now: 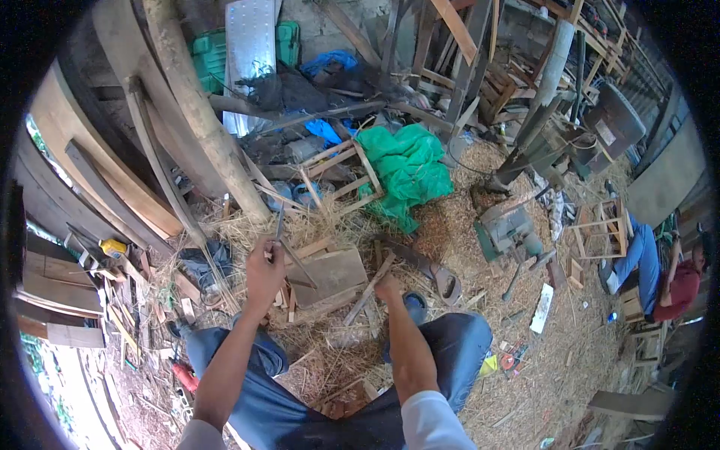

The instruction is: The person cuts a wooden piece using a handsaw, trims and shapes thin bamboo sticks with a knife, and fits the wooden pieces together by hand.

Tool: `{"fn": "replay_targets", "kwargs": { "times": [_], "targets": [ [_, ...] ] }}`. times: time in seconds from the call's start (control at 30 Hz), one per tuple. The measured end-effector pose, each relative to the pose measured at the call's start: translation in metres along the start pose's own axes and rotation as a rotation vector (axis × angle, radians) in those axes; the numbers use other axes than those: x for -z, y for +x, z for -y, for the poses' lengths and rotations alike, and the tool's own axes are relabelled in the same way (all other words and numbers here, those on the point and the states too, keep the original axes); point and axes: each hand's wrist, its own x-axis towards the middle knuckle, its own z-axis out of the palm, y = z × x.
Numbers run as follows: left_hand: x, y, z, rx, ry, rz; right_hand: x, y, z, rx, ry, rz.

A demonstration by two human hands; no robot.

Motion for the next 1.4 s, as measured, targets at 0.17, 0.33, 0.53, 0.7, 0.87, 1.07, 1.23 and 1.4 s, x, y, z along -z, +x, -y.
{"fn": "replay_targets", "kwargs": {
  "times": [0.17, 0.33, 0.53, 0.7, 0.87, 1.07, 1.23, 1.4],
  "targets": [
    [-0.006, 0.002, -0.015, 0.048, 0.013, 0.070, -0.048, 0.016, -0.032, -0.129, -0.132, -0.423],
    [-0.003, 0.002, -0.017, 0.092, 0.044, 0.136, -0.065, 0.038, -0.035, -0.268, -0.427, -0.243],
    [0.002, -0.010, -0.013, 0.029, 0.027, 0.127, -0.052, 0.063, -0.048, -0.160, -0.297, 0.020],
    [0.019, -0.018, -0.017, 0.045, 0.045, 0.175, -0.081, 0.066, -0.055, -0.088, -0.315, -0.276],
    [0.024, -0.023, -0.004, -0.041, -0.026, 0.154, -0.087, 0.075, -0.061, -0.058, -0.216, -0.286],
    [0.035, -0.030, -0.002, 0.018, 0.001, 0.179, 0.020, 0.044, -0.004, -0.069, -0.262, -0.236],
    [0.041, -0.042, 0.003, -0.018, -0.029, 0.151, 0.112, -0.027, 0.084, -0.078, -0.298, -0.491],
    [0.052, -0.046, 0.001, -0.029, -0.012, 0.210, 0.217, -0.078, 0.157, 0.117, 0.591, -0.453]
  ]
}}
